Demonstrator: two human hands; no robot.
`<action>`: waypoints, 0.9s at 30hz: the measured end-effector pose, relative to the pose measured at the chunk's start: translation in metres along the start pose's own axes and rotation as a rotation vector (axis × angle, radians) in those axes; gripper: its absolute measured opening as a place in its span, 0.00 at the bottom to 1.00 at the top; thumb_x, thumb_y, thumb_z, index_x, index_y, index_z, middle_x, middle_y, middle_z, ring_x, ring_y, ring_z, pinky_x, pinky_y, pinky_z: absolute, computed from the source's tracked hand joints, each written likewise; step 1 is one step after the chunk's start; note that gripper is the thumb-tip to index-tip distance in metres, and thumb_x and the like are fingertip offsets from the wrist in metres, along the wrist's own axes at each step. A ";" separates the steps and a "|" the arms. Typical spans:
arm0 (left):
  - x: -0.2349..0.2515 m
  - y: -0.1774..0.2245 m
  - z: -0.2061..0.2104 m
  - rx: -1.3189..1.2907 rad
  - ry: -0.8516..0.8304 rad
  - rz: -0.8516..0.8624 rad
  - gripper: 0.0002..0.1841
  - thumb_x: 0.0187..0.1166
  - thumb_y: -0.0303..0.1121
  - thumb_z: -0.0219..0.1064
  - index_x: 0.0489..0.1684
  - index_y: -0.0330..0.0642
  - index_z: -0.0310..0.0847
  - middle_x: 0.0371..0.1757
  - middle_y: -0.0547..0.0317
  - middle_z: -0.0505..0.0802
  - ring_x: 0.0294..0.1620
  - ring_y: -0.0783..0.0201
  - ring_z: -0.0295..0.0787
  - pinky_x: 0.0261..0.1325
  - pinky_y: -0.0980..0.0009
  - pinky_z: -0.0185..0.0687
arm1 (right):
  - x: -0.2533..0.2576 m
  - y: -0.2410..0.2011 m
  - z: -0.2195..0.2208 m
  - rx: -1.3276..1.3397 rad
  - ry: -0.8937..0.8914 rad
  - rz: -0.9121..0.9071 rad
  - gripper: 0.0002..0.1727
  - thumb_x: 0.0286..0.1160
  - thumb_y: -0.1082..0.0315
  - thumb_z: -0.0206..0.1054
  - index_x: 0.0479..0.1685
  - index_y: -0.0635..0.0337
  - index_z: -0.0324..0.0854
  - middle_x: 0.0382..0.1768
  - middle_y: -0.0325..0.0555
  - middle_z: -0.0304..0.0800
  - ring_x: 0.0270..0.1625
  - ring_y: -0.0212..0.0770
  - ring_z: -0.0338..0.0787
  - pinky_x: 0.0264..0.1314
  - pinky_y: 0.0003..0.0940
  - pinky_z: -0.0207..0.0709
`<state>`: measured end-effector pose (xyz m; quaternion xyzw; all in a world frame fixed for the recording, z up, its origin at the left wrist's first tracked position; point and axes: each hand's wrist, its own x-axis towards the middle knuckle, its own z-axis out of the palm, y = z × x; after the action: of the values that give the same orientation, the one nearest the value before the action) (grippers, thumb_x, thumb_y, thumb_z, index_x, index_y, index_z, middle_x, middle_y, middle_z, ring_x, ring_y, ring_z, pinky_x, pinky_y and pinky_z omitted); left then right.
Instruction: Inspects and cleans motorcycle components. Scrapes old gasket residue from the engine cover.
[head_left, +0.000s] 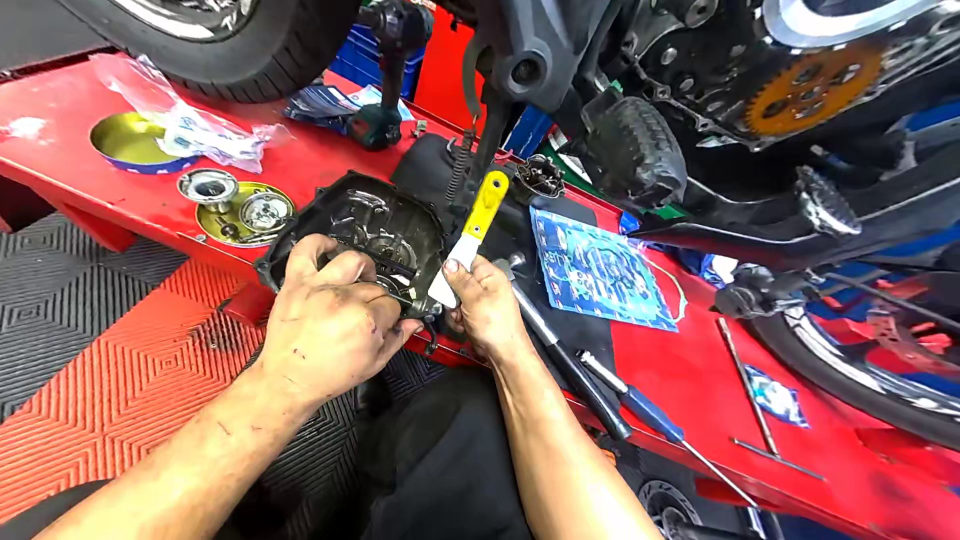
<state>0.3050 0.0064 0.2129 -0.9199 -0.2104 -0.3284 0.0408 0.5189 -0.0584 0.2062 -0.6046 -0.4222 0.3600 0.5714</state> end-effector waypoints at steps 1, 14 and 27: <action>-0.001 -0.001 0.001 -0.007 0.007 0.002 0.27 0.82 0.58 0.59 0.16 0.52 0.87 0.25 0.66 0.92 0.54 0.55 0.89 0.81 0.44 0.60 | 0.006 0.003 0.000 -0.012 0.041 0.000 0.14 0.91 0.57 0.58 0.48 0.60 0.79 0.21 0.45 0.80 0.12 0.34 0.72 0.12 0.28 0.68; 0.000 -0.006 0.003 -0.039 -0.002 -0.016 0.26 0.81 0.58 0.60 0.16 0.52 0.87 0.25 0.65 0.92 0.52 0.55 0.89 0.78 0.45 0.61 | 0.000 0.001 -0.004 -0.066 0.136 -0.035 0.15 0.92 0.56 0.57 0.48 0.59 0.80 0.20 0.44 0.81 0.13 0.35 0.76 0.13 0.29 0.72; -0.001 -0.003 0.003 -0.029 -0.006 -0.019 0.27 0.82 0.57 0.59 0.16 0.50 0.86 0.25 0.63 0.92 0.52 0.53 0.89 0.78 0.43 0.61 | -0.011 -0.002 0.008 -0.172 0.118 -0.061 0.15 0.92 0.57 0.58 0.45 0.59 0.82 0.20 0.42 0.84 0.13 0.33 0.78 0.14 0.28 0.74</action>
<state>0.3048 0.0099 0.2101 -0.9193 -0.2146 -0.3290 0.0239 0.5073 -0.0651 0.2070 -0.6585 -0.4352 0.2688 0.5520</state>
